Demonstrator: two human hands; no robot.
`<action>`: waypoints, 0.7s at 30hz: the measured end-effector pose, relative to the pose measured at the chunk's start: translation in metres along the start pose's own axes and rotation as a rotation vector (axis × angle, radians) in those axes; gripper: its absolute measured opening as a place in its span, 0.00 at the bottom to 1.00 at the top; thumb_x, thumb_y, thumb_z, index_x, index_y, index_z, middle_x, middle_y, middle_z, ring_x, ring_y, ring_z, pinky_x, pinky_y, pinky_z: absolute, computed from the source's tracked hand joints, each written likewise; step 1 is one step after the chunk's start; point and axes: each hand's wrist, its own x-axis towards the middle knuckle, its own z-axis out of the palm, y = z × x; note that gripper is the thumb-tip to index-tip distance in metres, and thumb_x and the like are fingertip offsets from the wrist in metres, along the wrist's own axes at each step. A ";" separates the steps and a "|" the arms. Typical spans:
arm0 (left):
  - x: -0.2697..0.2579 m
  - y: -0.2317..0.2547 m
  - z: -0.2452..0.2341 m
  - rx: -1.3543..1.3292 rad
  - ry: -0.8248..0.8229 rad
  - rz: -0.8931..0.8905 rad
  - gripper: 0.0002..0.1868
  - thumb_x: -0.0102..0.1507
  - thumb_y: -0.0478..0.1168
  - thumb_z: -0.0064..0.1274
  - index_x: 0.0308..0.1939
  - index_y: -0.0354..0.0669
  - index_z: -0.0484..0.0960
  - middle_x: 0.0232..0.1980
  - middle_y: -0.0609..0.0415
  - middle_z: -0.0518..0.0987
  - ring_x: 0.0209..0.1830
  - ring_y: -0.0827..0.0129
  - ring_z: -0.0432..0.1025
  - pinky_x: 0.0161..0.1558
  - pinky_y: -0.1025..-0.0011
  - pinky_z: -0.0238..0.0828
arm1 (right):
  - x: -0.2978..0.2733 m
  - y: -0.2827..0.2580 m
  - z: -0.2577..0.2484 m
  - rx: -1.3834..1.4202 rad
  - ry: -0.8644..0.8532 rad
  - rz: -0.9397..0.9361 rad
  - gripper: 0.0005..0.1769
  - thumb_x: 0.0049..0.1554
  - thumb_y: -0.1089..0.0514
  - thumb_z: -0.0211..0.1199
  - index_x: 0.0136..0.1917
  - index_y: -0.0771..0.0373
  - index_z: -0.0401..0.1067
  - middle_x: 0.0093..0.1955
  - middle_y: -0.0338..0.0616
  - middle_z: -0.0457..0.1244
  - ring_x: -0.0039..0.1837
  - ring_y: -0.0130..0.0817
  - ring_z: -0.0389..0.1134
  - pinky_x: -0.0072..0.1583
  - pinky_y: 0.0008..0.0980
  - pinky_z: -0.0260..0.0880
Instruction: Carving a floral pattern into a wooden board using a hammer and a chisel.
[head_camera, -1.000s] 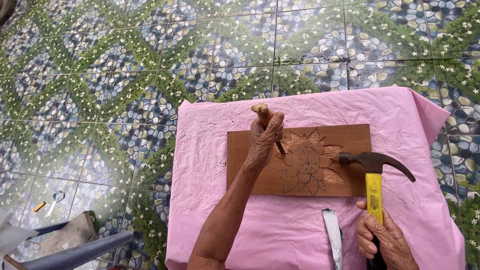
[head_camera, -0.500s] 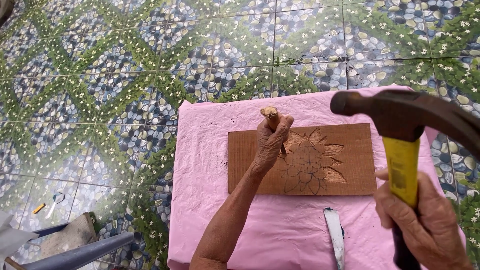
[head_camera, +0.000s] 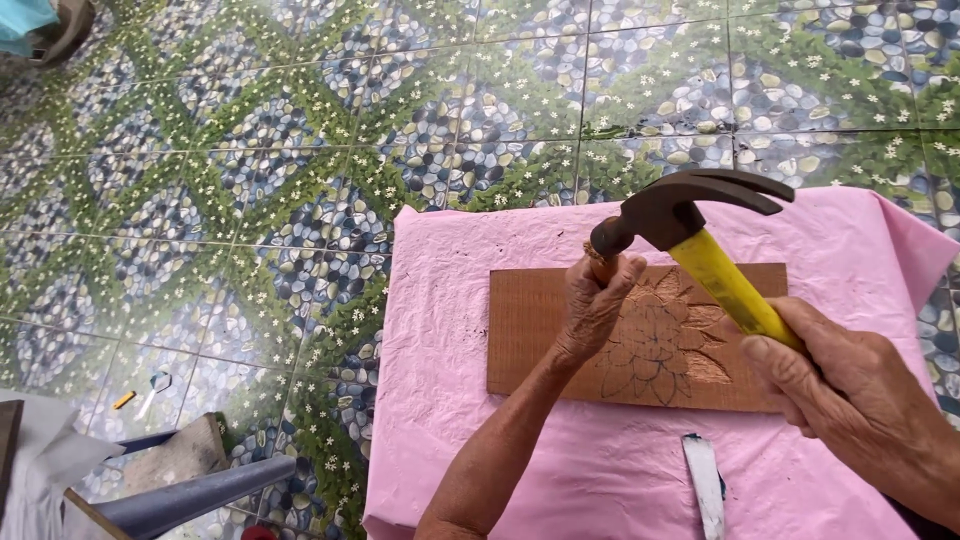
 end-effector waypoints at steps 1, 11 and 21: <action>-0.001 0.000 -0.001 -0.011 -0.002 0.000 0.14 0.69 0.44 0.55 0.29 0.52 0.71 0.26 0.66 0.67 0.26 0.80 0.62 0.28 0.77 0.63 | 0.000 -0.005 -0.002 -0.050 0.007 0.044 0.13 0.64 0.56 0.56 0.58 0.59 0.77 0.27 0.49 0.58 0.25 0.39 0.58 0.27 0.38 0.62; 0.001 0.016 -0.002 -0.073 -0.018 -0.010 0.16 0.69 0.41 0.55 0.27 0.53 0.68 0.26 0.68 0.65 0.26 0.81 0.61 0.31 0.78 0.65 | 0.009 0.013 0.004 -0.380 0.201 -0.210 0.17 0.59 0.51 0.58 0.61 0.53 0.73 0.20 0.44 0.58 0.20 0.36 0.56 0.27 0.36 0.59; 0.010 0.034 -0.001 0.040 0.029 -0.103 0.21 0.67 0.44 0.54 0.24 0.57 0.60 0.25 0.70 0.56 0.25 0.81 0.53 0.28 0.75 0.52 | 0.016 0.005 0.002 0.034 0.183 -0.214 0.20 0.63 0.57 0.50 0.65 0.67 0.68 0.24 0.43 0.47 0.20 0.32 0.45 0.23 0.32 0.43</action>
